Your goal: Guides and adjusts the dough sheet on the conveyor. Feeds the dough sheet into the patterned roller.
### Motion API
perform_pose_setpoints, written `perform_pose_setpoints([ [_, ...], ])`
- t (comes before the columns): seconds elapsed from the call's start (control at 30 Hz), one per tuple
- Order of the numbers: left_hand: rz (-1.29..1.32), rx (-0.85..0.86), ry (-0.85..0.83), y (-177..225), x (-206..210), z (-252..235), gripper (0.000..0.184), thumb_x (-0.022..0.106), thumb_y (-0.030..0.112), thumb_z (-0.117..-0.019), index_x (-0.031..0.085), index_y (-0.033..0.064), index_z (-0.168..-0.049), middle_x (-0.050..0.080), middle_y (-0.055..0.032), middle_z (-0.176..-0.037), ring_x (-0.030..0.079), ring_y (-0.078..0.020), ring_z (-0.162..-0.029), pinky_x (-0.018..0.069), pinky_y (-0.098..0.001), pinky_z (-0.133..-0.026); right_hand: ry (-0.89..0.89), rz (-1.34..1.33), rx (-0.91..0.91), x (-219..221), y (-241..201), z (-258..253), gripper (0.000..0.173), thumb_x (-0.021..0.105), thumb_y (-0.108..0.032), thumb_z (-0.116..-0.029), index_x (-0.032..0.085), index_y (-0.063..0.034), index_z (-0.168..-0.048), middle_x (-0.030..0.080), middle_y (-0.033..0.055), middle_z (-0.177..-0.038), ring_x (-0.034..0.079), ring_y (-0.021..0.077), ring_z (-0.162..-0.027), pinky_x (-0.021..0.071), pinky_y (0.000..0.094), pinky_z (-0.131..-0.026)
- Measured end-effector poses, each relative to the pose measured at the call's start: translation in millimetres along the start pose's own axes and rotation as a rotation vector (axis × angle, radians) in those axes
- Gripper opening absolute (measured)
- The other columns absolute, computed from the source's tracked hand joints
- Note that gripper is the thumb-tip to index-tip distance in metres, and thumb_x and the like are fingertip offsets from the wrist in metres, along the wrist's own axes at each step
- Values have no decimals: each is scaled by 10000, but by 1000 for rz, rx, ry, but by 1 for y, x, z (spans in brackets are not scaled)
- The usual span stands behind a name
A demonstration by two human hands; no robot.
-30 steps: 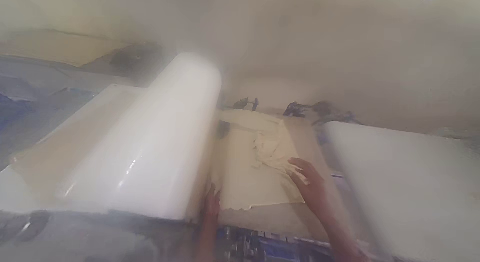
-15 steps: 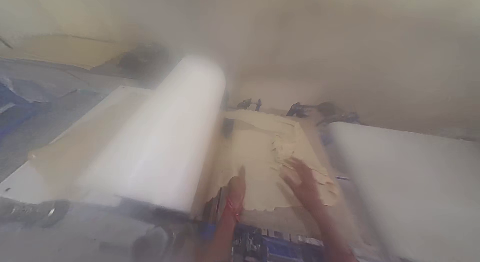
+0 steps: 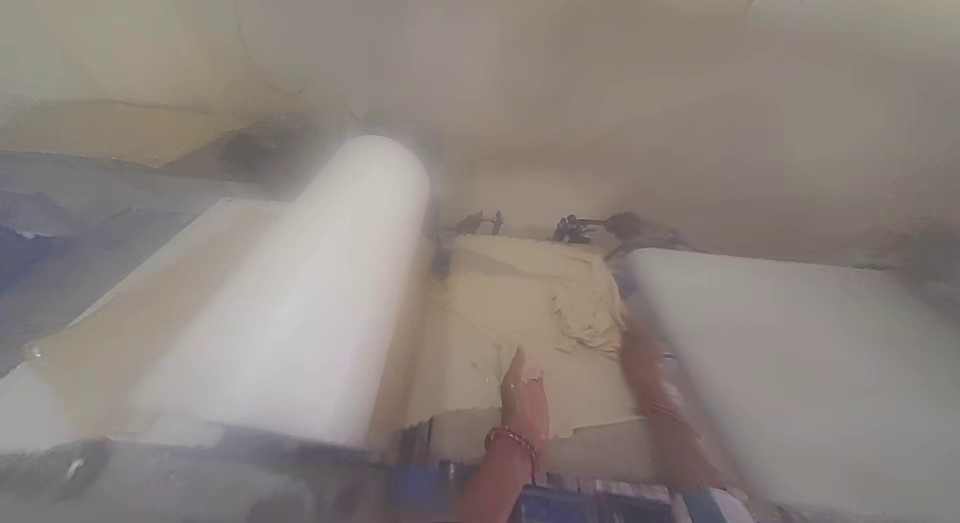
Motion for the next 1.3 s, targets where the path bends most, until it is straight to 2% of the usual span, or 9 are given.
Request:
perform_pose_setpoints([
  [0.17, 195, -21, -2, -35, -4, -8, 499, 356, 242, -1121, 275, 26, -1563, 305, -179, -1623, 345, -266, -1484, 321, -402, -1204, 127, -434, -28, 0, -57, 7, 436, 427, -73, -1056, 506, 54, -1465, 517, 297, -1480, 478, 408, -1409, 337, 545, -1187],
  [0.37, 140, -45, -80, -24, -11, 20, 444, 316, 257, -1119, 388, 16, -1485, 505, -170, -1461, 517, -252, -1329, 427, -410, -1114, -472, -268, -517, 22, -203, 31, 543, 615, -439, -1004, 610, -96, -1425, 625, 128, -1429, 595, 268, -1321, 452, 473, -1127],
  [0.5, -30, -144, -73, -20, -29, 40, 566, 271, 400, -1111, 285, 74, -1574, 367, -172, -1602, 393, -311, -1451, 358, -518, -1141, -396, 2, -670, 49, -246, 25, 548, 601, -522, -980, 638, -179, -1406, 509, 131, -1548, 412, 355, -1475, 281, 575, -1216],
  [0.6, -126, -265, -69, -26, -33, 46, 623, 232, 467, -1110, 231, 52, -1574, 419, -220, -1536, 515, -337, -1331, 455, -483, -1057, -491, 143, -722, 102, -272, 32, 729, 608, -633, -929, 486, -265, -1546, 226, 84, -1712, 73, 449, -1577, 15, 768, -1177],
  [0.83, -487, -221, -129, 35, -52, 43, 440, 254, 228, -1135, 426, -36, -1441, 627, -198, -1329, 691, -275, -1097, 557, -420, -965, -246, 151, -384, 58, -155, -43, 901, 626, -699, -873, 384, -230, -1603, 213, 237, -1684, 136, 490, -1557, 57, 774, -1187],
  [1.0, -1674, 506, -154, 119, -27, 25, 487, 486, 320, -1068, 537, 62, -1478, 578, -145, -1470, 525, -300, -1390, 392, -490, -1175, -340, 302, -224, 29, -29, -38, 898, 381, -727, -983, 187, -171, -1661, 100, 216, -1714, 34, 490, -1569, 11, 801, -1163],
  [1.13, -2095, 639, 82, 130, -20, -42, 857, 458, 623, -997, 222, 111, -1642, 111, -165, -1715, 42, -446, -1572, 18, -681, -1222, -266, 81, -297, 45, -42, 11, 819, 444, -618, -1009, 339, -67, -1606, 230, 201, -1690, 133, 424, -1578, -30, 697, -1230],
  [1.2, -2166, 642, 48, 112, -20, -72, 894, 435, 676, -982, 201, 127, -1648, 83, -138, -1723, 12, -418, -1580, -14, -677, -1225, -280, -131, -252, 55, -64, 28, 854, 678, -502, -928, 397, 1, -1557, 251, 251, -1667, 165, 448, -1564, -18, 663, -1244],
  [1.3, -2158, 755, 20, 94, -12, -83, 719, 357, 575, -1048, 331, 133, -1613, 217, -127, -1700, 123, -409, -1573, 68, -647, -1242, -214, -335, -269, 67, -102, 35, 668, 684, -174, -889, 499, -107, -1527, 371, 191, -1632, 316, 375, -1530, 193, 656, -1224],
])
Point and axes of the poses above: each hand's wrist, its own z-axis away from the middle knuckle, its own x-axis out of the palm, y = z × x, the point moved 9 cm from there along -z, towards the middle knuckle
